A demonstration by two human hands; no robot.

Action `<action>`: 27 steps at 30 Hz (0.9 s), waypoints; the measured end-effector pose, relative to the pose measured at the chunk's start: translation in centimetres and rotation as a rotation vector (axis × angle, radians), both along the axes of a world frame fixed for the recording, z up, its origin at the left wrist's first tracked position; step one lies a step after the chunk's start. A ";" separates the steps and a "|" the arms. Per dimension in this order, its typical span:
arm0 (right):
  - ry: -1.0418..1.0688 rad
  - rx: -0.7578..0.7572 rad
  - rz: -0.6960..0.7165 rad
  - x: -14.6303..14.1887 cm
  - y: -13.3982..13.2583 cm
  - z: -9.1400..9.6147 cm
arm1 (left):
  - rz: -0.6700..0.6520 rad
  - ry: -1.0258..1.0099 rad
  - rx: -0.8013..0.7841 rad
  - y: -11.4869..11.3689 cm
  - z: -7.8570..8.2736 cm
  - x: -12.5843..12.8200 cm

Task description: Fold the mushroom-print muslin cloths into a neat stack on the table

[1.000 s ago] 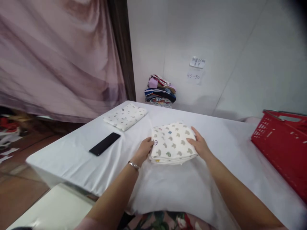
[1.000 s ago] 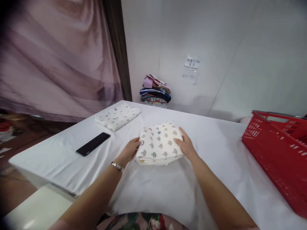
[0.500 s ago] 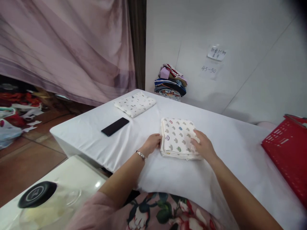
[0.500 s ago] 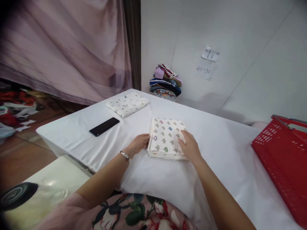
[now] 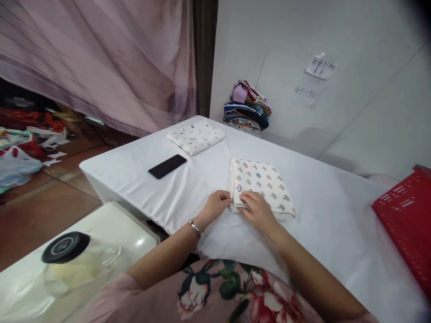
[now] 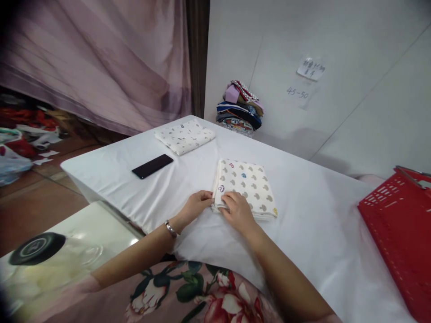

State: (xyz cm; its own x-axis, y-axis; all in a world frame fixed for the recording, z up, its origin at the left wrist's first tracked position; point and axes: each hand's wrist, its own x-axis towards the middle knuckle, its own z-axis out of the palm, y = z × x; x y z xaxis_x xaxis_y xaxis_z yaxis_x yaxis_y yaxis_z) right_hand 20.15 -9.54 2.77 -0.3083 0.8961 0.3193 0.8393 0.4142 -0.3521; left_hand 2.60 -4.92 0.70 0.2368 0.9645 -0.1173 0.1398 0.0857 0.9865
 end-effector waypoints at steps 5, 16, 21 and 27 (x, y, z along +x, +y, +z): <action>0.152 -0.031 -0.081 -0.3 0.0 0.1 | 0.008 0.140 0.188 -0.3 -0.3 0.3; 0.390 0.077 -0.073 -1.1 0.1 -0.9 | -0.061 0.272 0.149 -1.0 0.0 0.0; 0.289 0.153 -0.033 -1.0 -0.1 -1.5 | -0.120 0.111 -0.014 -1.2 0.2 0.2; 0.085 0.204 0.059 -0.8 -0.2 -2.4 | -0.129 0.037 -0.113 -1.4 0.1 0.2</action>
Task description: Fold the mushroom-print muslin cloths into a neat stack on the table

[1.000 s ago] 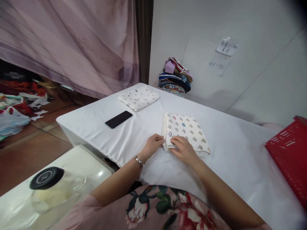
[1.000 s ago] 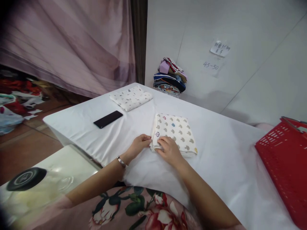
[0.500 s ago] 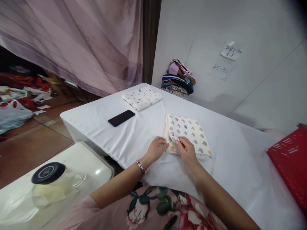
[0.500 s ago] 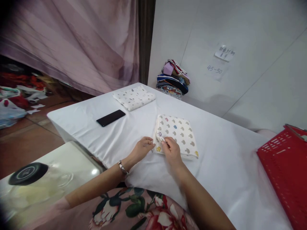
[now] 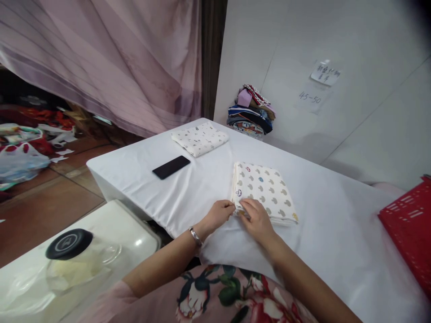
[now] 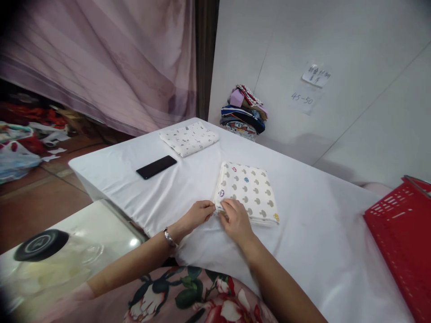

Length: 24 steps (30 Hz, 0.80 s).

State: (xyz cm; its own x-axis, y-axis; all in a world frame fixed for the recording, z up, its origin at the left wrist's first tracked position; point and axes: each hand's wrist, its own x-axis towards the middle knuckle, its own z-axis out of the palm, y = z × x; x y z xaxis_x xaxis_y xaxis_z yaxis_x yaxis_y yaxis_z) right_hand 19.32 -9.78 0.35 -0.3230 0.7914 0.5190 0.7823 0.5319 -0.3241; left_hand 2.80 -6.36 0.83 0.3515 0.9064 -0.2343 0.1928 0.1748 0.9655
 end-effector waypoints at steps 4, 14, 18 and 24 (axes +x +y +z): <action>-0.013 0.006 -0.026 -0.2 -0.1 -0.1 | -0.013 -0.122 -0.052 0.0 0.2 0.0; 0.229 -0.069 -0.100 -0.3 0.2 0.4 | 0.065 -0.005 0.105 0.3 0.4 -0.6; 0.334 -0.121 -0.151 -0.2 0.0 1.0 | 0.109 0.264 0.288 0.3 0.3 -1.2; 0.248 -0.053 -0.114 -0.1 -0.1 0.9 | 0.010 0.544 0.365 -0.1 0.3 -0.3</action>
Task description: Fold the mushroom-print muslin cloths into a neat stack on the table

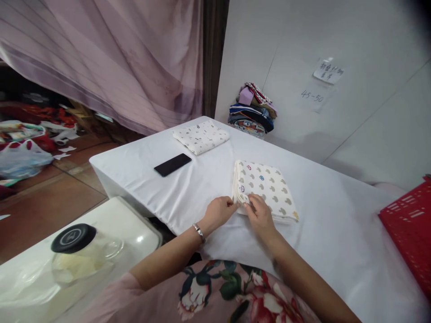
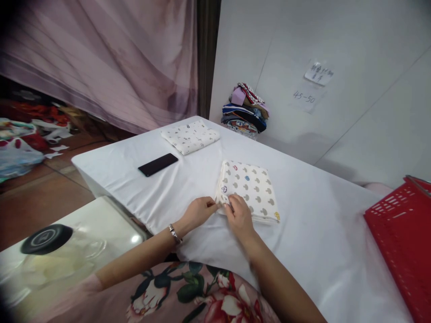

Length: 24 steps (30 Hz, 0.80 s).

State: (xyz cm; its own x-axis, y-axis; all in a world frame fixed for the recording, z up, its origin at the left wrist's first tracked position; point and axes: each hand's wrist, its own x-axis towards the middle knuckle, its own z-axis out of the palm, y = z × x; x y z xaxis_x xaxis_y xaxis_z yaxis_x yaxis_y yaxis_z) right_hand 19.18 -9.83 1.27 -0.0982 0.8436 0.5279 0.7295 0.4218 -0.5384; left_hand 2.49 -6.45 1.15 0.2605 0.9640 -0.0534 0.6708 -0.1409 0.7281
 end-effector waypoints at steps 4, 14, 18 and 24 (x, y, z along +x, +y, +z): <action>-0.065 0.055 -0.001 0.0 -0.1 0.1 | -0.009 0.095 0.022 0.2 0.0 0.8; -0.227 0.073 0.079 0.2 -0.2 -0.4 | 0.035 -0.338 -0.182 0.3 -0.1 0.9; -0.207 0.105 0.043 0.3 -0.2 -0.5 | 0.088 -0.534 -0.262 0.2 -0.3 1.2; -0.261 0.080 0.101 0.1 -0.5 -1.2 | 0.135 -0.747 -0.318 0.1 -0.4 1.4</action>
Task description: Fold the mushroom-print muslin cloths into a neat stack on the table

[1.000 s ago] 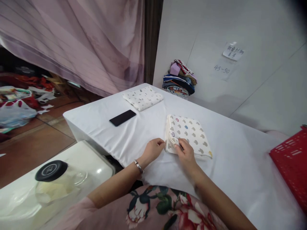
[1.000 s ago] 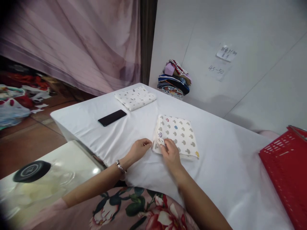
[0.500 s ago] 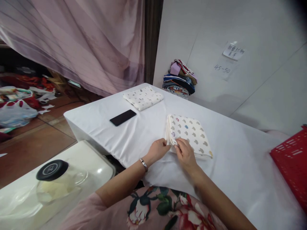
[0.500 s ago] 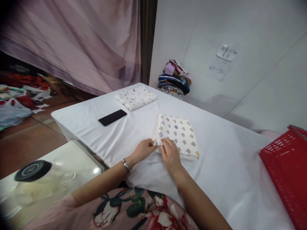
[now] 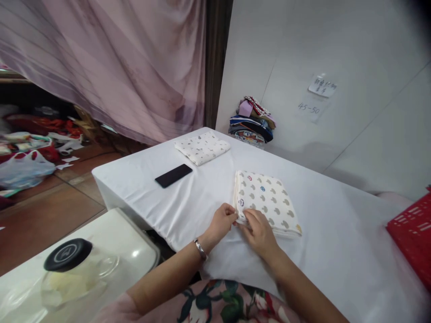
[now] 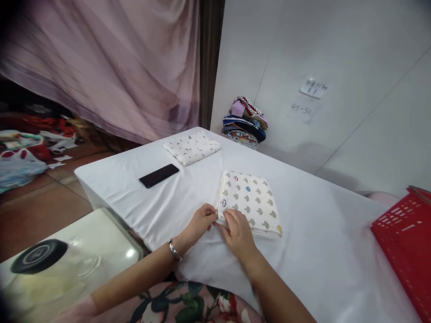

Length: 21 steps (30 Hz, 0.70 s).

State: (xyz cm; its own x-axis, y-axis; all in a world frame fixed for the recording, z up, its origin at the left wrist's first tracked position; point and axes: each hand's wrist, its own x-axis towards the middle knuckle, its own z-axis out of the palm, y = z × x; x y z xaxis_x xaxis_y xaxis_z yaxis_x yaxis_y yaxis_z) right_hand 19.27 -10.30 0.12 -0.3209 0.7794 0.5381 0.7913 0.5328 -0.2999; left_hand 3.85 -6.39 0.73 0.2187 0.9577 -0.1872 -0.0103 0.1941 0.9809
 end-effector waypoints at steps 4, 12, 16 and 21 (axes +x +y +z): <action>0.107 0.001 -0.040 0.0 0.2 -0.3 | 0.003 -0.001 0.057 -0.1 0.7 0.0; 0.690 -0.305 -0.302 0.1 0.3 1.9 | 0.003 0.435 0.203 1.6 -0.1 -1.5; 0.773 -0.313 -0.285 -0.1 0.0 2.3 | -0.081 0.609 0.254 2.1 0.2 -1.3; 0.796 -0.308 -0.291 -0.2 0.0 2.5 | -0.095 0.740 0.217 2.5 1.0 0.0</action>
State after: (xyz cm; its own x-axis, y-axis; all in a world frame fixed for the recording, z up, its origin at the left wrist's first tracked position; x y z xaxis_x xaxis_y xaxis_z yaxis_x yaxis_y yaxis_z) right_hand 19.09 -10.27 2.60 0.2902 0.9178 0.2709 0.3798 0.1494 -0.9129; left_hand 3.89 -3.93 1.71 0.1933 0.9729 -0.1267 0.6695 -0.0364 0.7419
